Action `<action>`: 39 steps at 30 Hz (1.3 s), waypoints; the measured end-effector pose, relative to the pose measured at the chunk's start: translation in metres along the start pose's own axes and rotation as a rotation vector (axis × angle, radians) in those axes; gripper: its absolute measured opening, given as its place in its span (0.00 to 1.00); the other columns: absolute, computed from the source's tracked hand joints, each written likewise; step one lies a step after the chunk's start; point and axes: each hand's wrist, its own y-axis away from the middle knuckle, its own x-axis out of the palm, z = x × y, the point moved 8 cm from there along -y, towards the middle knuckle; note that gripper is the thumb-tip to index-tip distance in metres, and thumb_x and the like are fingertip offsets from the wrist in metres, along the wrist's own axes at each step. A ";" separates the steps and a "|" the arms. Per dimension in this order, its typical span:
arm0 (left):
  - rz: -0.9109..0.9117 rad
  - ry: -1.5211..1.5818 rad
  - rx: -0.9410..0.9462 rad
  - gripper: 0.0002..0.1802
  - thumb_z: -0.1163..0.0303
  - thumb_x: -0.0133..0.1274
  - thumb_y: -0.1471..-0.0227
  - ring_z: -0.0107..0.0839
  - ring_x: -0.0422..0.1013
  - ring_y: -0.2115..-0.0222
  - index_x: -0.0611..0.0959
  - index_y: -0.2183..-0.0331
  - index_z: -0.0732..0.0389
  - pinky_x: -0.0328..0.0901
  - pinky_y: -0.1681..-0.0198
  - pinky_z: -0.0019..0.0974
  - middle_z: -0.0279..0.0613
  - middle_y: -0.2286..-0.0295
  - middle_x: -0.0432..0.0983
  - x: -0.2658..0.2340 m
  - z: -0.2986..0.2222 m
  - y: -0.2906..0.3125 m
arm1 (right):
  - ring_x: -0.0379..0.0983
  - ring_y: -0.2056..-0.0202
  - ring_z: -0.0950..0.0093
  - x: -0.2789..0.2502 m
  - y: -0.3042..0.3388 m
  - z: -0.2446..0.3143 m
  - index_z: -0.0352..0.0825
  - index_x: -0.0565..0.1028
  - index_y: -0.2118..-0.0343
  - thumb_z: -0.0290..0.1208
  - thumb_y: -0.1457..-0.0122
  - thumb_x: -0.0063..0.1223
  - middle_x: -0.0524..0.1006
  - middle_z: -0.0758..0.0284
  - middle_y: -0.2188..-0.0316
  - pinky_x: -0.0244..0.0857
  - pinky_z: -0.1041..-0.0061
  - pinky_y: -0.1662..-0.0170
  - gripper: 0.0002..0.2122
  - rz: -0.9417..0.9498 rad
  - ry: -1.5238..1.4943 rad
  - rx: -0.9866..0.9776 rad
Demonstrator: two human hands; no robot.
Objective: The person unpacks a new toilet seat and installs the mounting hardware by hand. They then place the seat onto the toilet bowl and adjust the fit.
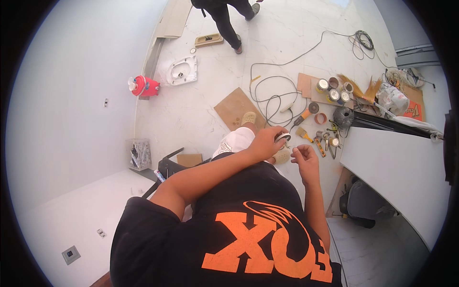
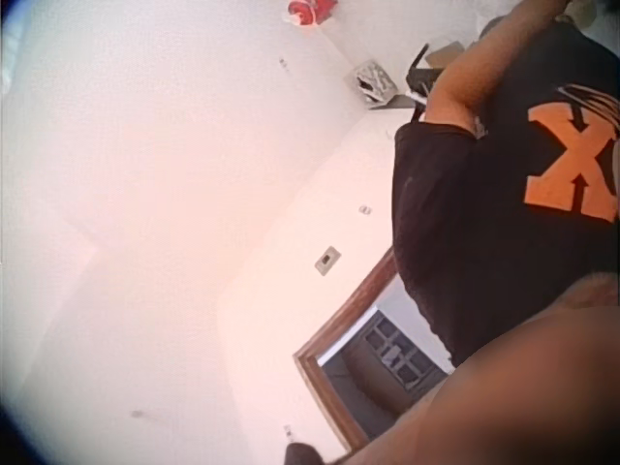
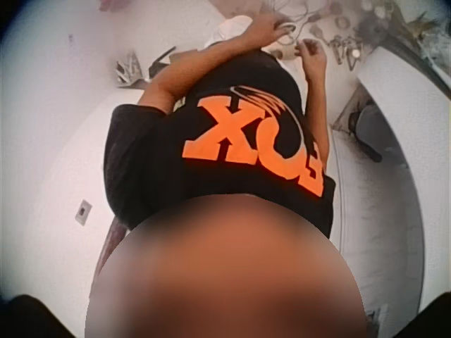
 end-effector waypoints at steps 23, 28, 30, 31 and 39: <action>-0.427 0.656 -0.463 0.26 0.54 0.54 0.32 0.30 0.75 0.54 0.79 0.43 0.63 0.69 0.46 0.36 0.45 0.53 0.81 -0.356 0.286 0.085 | 0.79 0.67 0.77 0.470 -0.196 0.041 0.23 0.75 0.50 0.34 0.38 0.68 0.83 0.58 0.62 0.74 0.78 0.64 0.21 0.555 0.615 -0.111; -0.962 0.577 -0.750 0.25 0.51 0.54 0.34 0.31 0.78 0.58 0.83 0.52 0.65 0.70 0.51 0.35 0.45 0.60 0.84 -0.387 0.443 0.199 | 0.79 0.69 0.77 0.538 -0.296 0.028 0.23 0.76 0.50 0.40 0.43 0.70 0.82 0.59 0.63 0.74 0.76 0.65 0.27 0.520 0.816 -0.032; -1.139 0.841 -0.970 0.21 0.54 0.53 0.34 0.27 0.76 0.64 0.84 0.59 0.65 0.70 0.57 0.33 0.39 0.66 0.82 -0.347 0.503 0.264 | 0.79 0.69 0.75 0.571 -0.350 0.018 0.23 0.76 0.50 0.43 0.45 0.71 0.82 0.59 0.63 0.74 0.75 0.65 0.28 0.487 0.857 0.065; -1.183 0.831 -1.072 0.19 0.55 0.53 0.34 0.25 0.73 0.69 0.83 0.64 0.64 0.69 0.63 0.33 0.36 0.70 0.79 -0.321 0.516 0.299 | 0.80 0.67 0.74 0.592 -0.378 0.012 0.23 0.76 0.50 0.43 0.44 0.71 0.82 0.58 0.62 0.75 0.75 0.63 0.28 0.499 0.897 0.082; -0.430 0.998 -1.846 0.20 0.56 0.51 0.35 0.31 0.73 0.78 0.82 0.66 0.66 0.68 0.72 0.36 0.42 0.77 0.77 -0.145 0.346 0.358 | 0.82 0.58 0.63 0.797 -0.628 -0.103 0.28 0.79 0.52 0.49 0.50 0.70 0.84 0.54 0.58 0.75 0.66 0.53 0.29 0.549 1.320 0.053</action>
